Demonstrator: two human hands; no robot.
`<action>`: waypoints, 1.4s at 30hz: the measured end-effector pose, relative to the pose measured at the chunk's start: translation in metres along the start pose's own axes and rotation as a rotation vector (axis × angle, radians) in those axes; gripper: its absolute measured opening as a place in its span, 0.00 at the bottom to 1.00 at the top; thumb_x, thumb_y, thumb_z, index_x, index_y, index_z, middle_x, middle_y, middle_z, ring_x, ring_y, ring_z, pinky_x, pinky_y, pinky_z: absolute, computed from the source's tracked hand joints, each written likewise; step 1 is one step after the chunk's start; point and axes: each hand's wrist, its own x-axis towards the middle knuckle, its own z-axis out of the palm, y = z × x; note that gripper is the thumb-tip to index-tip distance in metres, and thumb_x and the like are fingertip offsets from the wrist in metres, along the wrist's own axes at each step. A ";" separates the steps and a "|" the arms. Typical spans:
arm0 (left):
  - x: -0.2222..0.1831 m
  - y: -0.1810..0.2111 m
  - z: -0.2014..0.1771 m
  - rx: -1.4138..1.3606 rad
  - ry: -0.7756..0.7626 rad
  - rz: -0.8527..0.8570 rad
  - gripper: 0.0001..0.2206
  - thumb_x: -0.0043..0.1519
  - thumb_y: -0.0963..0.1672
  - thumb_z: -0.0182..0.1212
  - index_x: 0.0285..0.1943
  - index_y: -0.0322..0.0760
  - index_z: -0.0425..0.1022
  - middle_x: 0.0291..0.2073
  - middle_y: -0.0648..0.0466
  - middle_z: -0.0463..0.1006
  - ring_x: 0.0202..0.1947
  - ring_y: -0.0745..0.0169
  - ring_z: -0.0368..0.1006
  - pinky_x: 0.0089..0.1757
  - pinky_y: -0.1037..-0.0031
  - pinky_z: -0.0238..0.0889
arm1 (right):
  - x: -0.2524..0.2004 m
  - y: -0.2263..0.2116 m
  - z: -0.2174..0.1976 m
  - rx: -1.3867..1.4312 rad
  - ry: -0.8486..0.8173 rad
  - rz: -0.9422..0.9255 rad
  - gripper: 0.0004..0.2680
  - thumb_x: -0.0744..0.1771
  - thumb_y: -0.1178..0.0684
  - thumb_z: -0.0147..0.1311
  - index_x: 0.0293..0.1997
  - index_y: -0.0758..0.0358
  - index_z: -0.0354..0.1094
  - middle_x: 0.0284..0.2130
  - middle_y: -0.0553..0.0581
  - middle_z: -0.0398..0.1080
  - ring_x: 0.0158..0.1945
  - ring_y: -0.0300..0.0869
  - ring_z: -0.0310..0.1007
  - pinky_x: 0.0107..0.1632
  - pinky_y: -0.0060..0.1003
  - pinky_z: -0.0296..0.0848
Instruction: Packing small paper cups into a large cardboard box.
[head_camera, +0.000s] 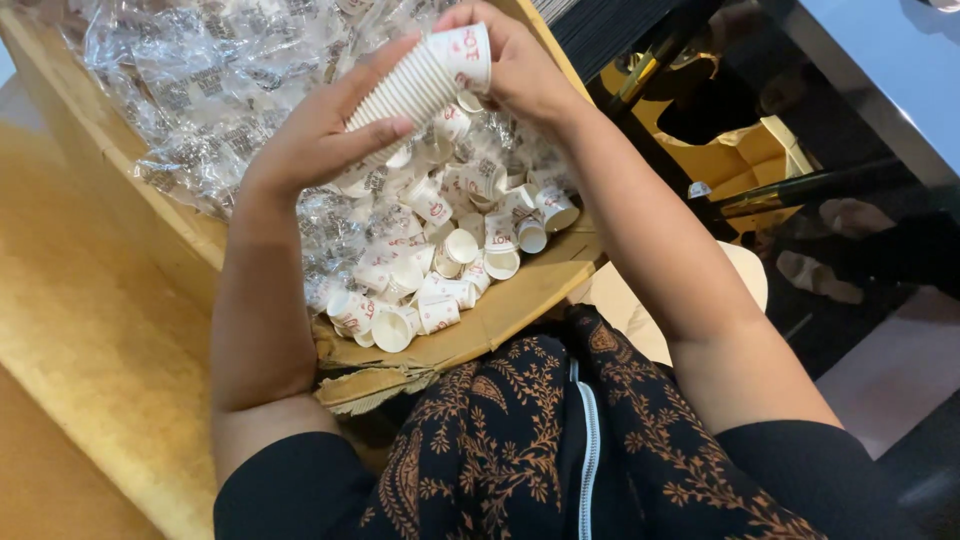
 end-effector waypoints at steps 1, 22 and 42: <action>0.001 0.000 0.001 0.001 -0.002 0.000 0.31 0.69 0.54 0.60 0.81 0.56 0.55 0.66 0.42 0.75 0.60 0.46 0.75 0.58 0.59 0.67 | 0.001 0.009 -0.007 0.001 0.001 -0.001 0.11 0.68 0.60 0.62 0.55 0.54 0.67 0.36 0.45 0.69 0.32 0.28 0.62 0.32 0.27 0.57; -0.001 -0.008 0.006 0.010 0.299 -0.064 0.30 0.73 0.56 0.59 0.82 0.52 0.56 0.54 0.47 0.84 0.46 0.57 0.83 0.51 0.68 0.78 | 0.021 0.128 -0.023 -1.892 0.007 0.062 0.06 0.64 0.54 0.57 0.40 0.64 0.72 0.24 0.55 0.75 0.27 0.48 0.79 0.29 0.42 0.74; 0.008 -0.010 0.010 0.187 -0.013 -0.107 0.31 0.68 0.55 0.61 0.81 0.59 0.57 0.57 0.41 0.80 0.54 0.44 0.79 0.53 0.59 0.70 | -0.004 0.009 0.008 -0.601 0.093 -0.215 0.14 0.76 0.42 0.39 0.45 0.62 0.66 0.27 0.55 0.68 0.27 0.36 0.69 0.33 0.31 0.69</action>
